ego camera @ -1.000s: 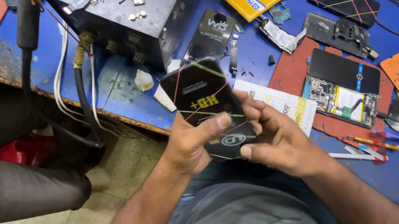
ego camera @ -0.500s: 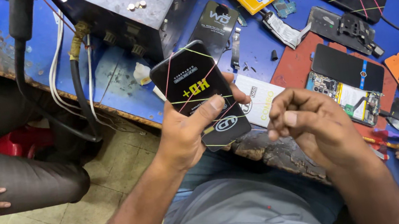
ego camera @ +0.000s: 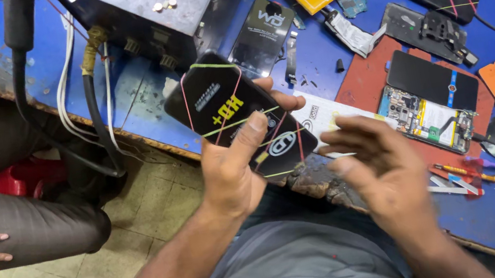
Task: The person peels the protective backing film from a new replacement phone screen, aligns it on the phone body, and presses it into place. They then power on the phone, wrap rubber bands around the device to hold the screen while the adhesive sets, and tap the screen to test it.
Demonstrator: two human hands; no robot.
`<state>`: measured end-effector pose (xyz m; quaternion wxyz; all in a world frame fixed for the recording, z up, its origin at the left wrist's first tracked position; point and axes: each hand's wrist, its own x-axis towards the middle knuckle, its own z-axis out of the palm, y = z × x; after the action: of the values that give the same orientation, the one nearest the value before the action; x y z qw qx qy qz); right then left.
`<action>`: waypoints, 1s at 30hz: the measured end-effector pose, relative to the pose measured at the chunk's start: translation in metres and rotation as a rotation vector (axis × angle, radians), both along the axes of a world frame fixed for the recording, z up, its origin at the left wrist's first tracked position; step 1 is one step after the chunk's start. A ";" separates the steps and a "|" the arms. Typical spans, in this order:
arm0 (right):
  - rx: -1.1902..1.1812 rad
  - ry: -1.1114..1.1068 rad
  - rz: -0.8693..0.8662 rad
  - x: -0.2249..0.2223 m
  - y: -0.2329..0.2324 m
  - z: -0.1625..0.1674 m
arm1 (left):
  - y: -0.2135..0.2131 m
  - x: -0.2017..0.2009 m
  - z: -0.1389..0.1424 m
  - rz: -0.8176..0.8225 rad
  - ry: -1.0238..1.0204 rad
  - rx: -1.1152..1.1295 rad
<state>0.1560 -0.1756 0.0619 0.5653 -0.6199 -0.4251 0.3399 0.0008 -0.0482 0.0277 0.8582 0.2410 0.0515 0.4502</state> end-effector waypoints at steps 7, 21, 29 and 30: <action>-0.002 0.163 -0.012 0.001 0.011 -0.023 | -0.004 0.009 -0.005 0.033 0.006 0.163; 0.212 -0.525 0.057 0.029 0.019 0.032 | 0.011 -0.037 0.002 0.446 0.914 1.087; 0.119 -0.142 0.072 0.007 0.035 0.035 | -0.030 0.001 -0.035 -0.223 0.439 0.307; 0.153 -0.143 0.080 0.002 0.034 0.030 | -0.032 0.003 -0.041 -0.197 0.365 0.242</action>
<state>0.1580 -0.1411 0.0924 0.5651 -0.5801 -0.5135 0.2838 0.0036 -0.0801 -0.0136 0.8393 0.4234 0.1274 0.3164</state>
